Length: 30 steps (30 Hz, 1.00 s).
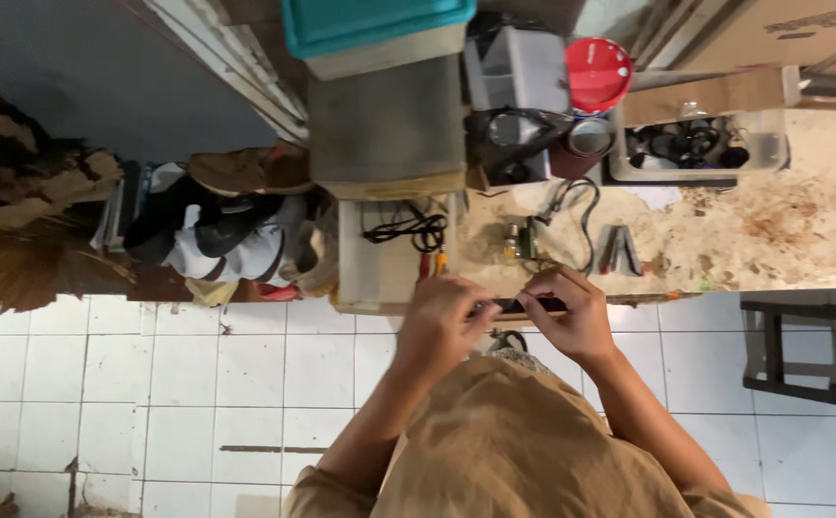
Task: The person manipulates a small black component and electrical wires, using a screwdriver to secure connections and handling a light bulb on a workbench.
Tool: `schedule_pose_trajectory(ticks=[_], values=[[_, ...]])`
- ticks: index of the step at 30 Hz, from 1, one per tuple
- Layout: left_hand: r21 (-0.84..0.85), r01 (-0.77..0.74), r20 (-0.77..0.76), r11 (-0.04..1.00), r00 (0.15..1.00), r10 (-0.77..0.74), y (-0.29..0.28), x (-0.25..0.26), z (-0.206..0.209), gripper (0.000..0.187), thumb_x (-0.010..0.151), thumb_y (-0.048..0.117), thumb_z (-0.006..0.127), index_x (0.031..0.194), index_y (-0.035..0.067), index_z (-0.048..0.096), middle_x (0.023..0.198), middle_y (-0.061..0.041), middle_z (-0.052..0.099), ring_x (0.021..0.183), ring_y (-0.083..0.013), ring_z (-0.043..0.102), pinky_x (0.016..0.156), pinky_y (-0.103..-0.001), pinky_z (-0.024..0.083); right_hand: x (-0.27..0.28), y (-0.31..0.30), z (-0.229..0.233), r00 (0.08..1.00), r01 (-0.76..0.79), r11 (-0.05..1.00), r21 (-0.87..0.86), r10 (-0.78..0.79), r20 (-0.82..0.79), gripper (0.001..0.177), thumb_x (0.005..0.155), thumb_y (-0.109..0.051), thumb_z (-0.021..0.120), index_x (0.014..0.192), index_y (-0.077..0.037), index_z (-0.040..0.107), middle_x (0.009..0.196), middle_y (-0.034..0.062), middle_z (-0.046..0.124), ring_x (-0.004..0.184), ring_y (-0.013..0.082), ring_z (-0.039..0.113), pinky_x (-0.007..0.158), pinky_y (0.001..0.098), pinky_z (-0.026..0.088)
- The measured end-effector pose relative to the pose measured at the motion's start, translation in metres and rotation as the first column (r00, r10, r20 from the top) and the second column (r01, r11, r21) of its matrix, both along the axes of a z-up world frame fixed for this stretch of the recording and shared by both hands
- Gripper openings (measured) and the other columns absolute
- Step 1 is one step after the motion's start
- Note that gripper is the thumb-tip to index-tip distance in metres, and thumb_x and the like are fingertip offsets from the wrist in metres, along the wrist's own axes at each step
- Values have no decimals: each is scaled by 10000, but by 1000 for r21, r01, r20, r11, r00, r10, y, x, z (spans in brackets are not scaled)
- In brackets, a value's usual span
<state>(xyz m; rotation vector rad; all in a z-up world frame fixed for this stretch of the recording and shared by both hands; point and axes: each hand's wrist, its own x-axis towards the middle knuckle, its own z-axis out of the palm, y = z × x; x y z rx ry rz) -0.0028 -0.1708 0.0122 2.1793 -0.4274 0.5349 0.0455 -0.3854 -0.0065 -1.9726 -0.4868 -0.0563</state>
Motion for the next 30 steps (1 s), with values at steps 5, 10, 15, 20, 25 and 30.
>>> schedule_pose_trajectory(ticks=[5, 10, 15, 20, 25, 30], values=[[242, -260, -45, 935, 959, 279, 81, 6, 1, 290, 898, 165, 777, 1145, 62, 667, 1089, -126, 659, 1074, -345, 603, 953, -461, 474, 8, 53, 24, 979, -80, 997, -25, 83, 186, 123, 840, 10, 763, 929, -15, 682, 948, 98, 697, 854, 232, 709, 739, 309, 563], [341, -141, -135, 929, 971, 197, 121, 30, -21, 424, 872, 178, 752, 1253, 42, 626, 1254, -99, 615, 1219, -319, 556, 1064, -501, 402, 17, 99, 37, 968, -88, 971, -223, 136, 209, 193, 814, -20, 769, 1003, -32, 734, 976, 121, 701, 885, 273, 697, 748, 364, 581], [488, -118, -72, 865, 982, 175, 132, 52, -44, 458, 843, 206, 761, 1246, 21, 643, 1223, -116, 640, 1237, -316, 554, 1157, -580, 306, 41, 128, 19, 907, -41, 865, -501, 242, 343, 225, 800, -113, 779, 1014, -48, 750, 1001, 92, 713, 941, 278, 657, 875, 383, 548], [572, -87, -98, 816, 980, 173, 132, 62, -49, 444, 835, 237, 762, 1212, 21, 668, 1159, -101, 671, 1210, -294, 564, 1173, -617, 254, 43, 146, 9, 918, 74, 708, -702, 227, 326, 117, 830, -175, 791, 930, -121, 761, 927, 3, 700, 925, 232, 631, 872, 341, 526], [636, 5, -281, 771, 933, 226, 130, 70, -46, 243, 860, 196, 725, 1068, 74, 695, 1054, -70, 679, 1184, -269, 569, 1208, -638, 204, 41, 161, 10, 906, 231, 595, -770, 158, 394, 286, 684, -355, 831, 804, -109, 753, 871, 11, 669, 959, 236, 584, 824, 417, 427], [676, -14, -208, 736, 955, 210, 130, 75, -48, 157, 856, 94, 666, 1007, 74, 705, 943, -81, 703, 1142, -273, 607, 1202, -642, 215, 43, 165, 3, 904, 274, 551, -788, 132, 406, 168, 676, -283, 810, 725, -140, 738, 873, -5, 651, 957, 221, 579, 836, 396, 420]])
